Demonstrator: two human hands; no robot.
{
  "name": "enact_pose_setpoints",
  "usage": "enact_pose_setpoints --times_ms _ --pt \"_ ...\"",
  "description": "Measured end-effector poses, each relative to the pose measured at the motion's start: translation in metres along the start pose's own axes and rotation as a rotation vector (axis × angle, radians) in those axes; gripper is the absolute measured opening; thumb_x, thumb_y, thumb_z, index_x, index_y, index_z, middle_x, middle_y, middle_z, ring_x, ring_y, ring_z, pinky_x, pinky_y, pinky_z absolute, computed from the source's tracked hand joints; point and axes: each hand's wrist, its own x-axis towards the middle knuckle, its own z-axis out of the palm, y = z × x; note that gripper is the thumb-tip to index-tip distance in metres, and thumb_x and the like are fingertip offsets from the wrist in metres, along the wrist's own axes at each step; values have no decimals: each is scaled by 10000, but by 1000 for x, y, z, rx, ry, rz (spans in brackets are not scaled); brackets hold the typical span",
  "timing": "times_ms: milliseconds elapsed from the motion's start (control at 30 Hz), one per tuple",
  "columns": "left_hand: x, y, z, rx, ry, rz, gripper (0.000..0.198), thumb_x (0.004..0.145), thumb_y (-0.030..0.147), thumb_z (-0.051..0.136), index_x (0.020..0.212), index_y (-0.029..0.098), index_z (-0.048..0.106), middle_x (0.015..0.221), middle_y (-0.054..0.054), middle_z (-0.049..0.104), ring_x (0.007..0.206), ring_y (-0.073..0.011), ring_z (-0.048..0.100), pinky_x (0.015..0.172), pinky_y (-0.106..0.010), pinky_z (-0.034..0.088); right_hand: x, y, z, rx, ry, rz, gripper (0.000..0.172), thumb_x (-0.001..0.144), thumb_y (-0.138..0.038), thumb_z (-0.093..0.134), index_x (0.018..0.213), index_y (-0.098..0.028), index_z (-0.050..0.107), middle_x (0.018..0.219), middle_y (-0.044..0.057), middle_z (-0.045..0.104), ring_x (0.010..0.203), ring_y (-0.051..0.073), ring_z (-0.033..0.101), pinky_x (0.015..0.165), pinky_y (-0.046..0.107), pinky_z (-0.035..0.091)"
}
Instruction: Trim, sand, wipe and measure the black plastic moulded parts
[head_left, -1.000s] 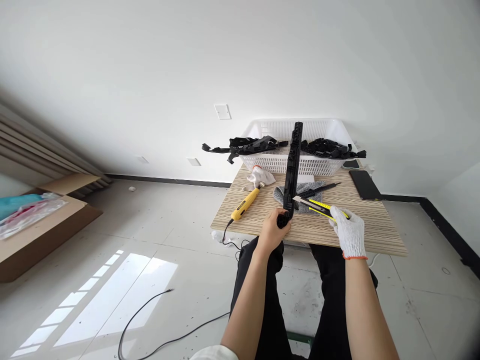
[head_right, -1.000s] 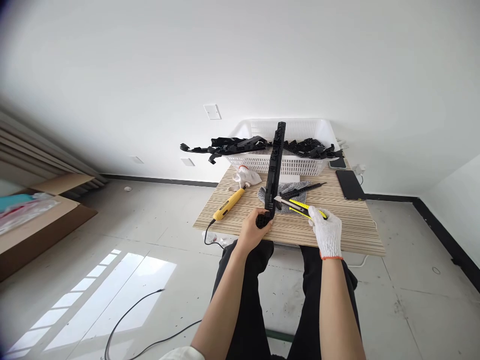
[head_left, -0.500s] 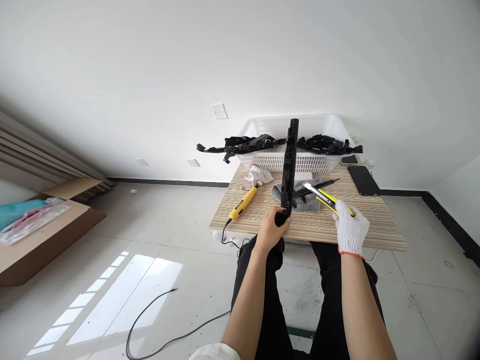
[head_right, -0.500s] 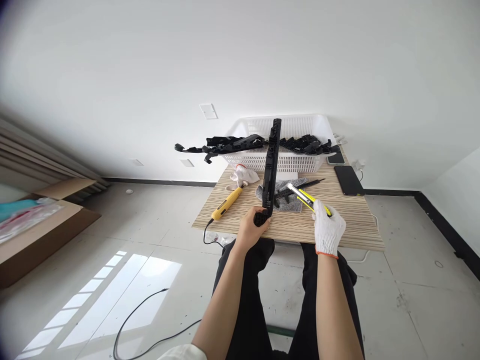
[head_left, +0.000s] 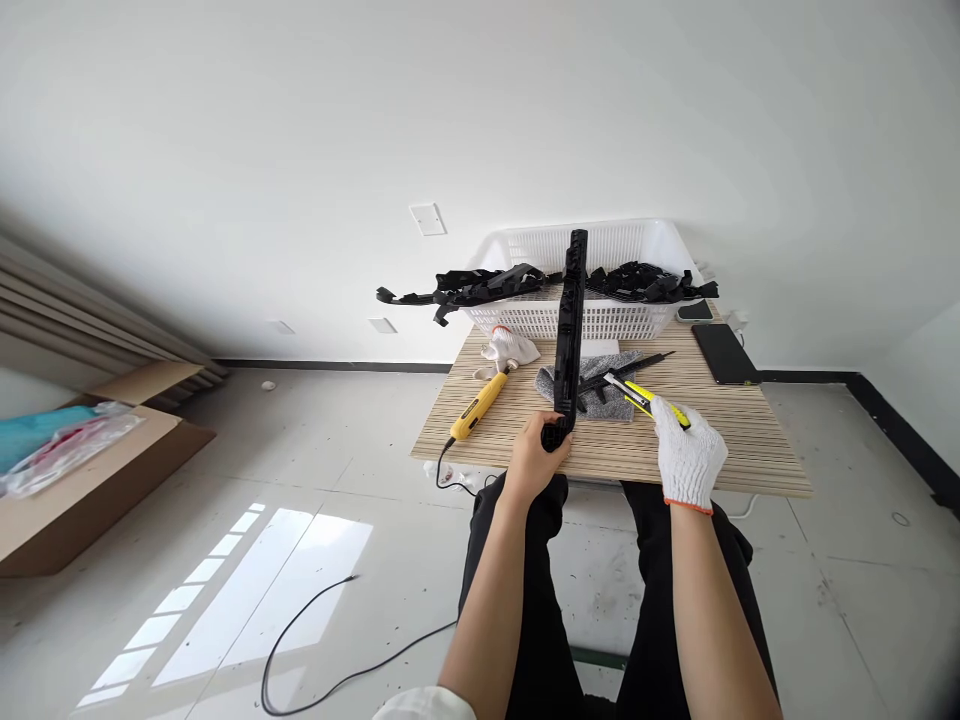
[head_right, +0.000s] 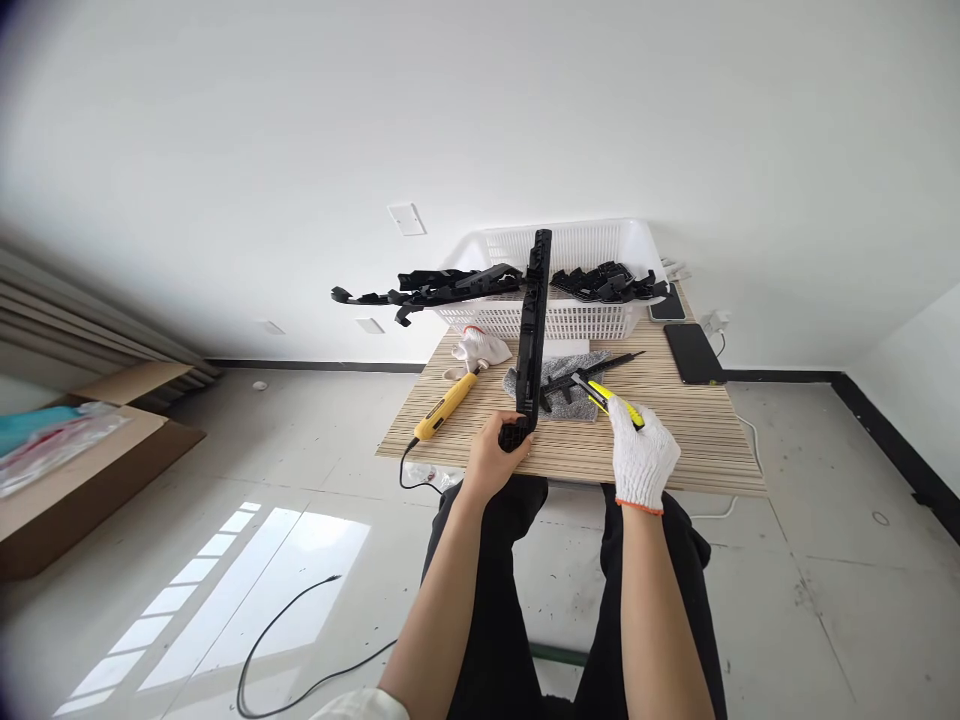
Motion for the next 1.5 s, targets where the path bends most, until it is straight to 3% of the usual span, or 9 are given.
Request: enact_pose_setpoints --times_ms 500,1033,1500 --pt "-1 0 0 6 -1 -14 217 849 263 666 1048 220 591 1047 -52 683 1003 -203 653 887 -337 516 0 -2 0 12 12 43 507 830 -668 544 915 -223 770 749 67 747 772 268 656 725 328 404" --pt "-1 -1 1 -3 2 -10 216 852 262 667 1050 224 589 1047 -46 687 1008 -199 650 895 -336 510 1 -2 -1 7 30 -25 442 827 -603 601 949 -222 789 816 72 752 771 257 641 719 317 393" --pt "-2 -1 0 5 0 0 217 857 263 664 1058 228 589 1045 -47 684 996 -195 651 889 -335 514 2 -2 -2 24 -28 6 441 817 -601 607 974 -231 787 788 63 747 764 263 645 722 329 407"
